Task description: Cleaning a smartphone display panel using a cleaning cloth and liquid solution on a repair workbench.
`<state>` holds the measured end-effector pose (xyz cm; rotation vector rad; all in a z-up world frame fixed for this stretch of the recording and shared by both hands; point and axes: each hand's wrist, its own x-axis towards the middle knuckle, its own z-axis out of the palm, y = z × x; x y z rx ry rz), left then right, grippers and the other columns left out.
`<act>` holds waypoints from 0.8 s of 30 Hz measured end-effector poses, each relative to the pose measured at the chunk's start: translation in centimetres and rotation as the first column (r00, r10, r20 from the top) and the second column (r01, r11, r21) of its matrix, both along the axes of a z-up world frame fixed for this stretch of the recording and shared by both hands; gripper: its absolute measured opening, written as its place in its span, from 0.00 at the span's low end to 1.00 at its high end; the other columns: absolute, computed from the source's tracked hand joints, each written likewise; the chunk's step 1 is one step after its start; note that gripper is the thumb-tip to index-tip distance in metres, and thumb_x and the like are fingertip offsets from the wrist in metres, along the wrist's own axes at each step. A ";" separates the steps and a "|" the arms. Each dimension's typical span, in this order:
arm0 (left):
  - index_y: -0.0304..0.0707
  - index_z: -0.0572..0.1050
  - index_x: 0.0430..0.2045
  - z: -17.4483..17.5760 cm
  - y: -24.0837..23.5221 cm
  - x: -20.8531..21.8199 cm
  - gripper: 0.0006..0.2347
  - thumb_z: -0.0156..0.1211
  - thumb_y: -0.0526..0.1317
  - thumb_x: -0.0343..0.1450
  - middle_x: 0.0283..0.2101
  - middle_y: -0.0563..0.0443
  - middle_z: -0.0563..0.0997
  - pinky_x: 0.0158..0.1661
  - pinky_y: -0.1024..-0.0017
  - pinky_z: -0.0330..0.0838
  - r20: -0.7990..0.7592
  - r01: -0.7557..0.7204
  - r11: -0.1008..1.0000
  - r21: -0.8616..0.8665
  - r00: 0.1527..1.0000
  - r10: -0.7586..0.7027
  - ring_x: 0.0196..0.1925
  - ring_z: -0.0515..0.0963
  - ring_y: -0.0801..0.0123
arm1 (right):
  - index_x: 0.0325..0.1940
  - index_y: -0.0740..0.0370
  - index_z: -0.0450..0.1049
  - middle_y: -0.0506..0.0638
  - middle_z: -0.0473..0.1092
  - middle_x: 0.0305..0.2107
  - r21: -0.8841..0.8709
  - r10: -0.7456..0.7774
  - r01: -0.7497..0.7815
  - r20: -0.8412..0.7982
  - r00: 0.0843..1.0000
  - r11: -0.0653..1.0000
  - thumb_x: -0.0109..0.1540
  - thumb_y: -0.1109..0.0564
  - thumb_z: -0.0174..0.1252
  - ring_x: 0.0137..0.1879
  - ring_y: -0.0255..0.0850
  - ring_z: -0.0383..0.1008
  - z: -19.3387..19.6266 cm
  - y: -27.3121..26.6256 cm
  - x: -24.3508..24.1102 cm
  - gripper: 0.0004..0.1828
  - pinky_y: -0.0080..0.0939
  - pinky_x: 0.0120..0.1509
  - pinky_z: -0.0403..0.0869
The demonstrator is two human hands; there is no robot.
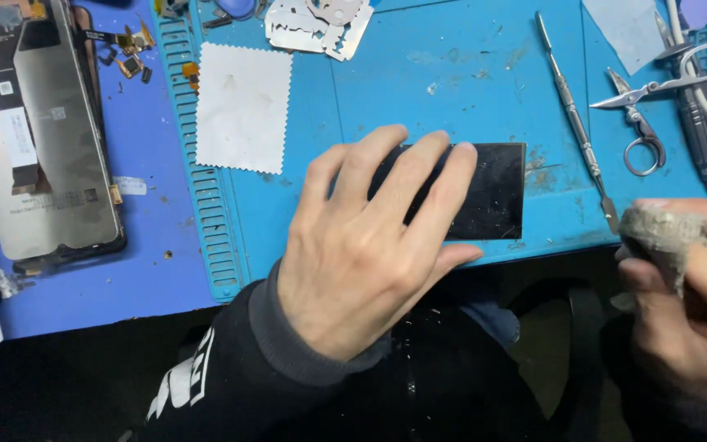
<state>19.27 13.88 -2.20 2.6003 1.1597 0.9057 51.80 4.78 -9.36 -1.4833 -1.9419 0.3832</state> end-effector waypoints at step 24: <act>0.36 0.73 0.56 -1.6 0.4 0.2 0.30 0.75 0.53 0.64 0.52 0.46 0.72 0.61 0.46 0.61 -0.003 -0.071 0.991 -0.111 0.997 0.071 0.57 0.69 0.53 | 0.53 0.60 0.78 0.61 0.70 0.52 -0.062 0.149 -0.136 0.368 0.918 0.989 0.49 0.75 0.66 0.54 0.53 0.75 6.8 3.9 -8.2 0.29 0.45 0.51 0.76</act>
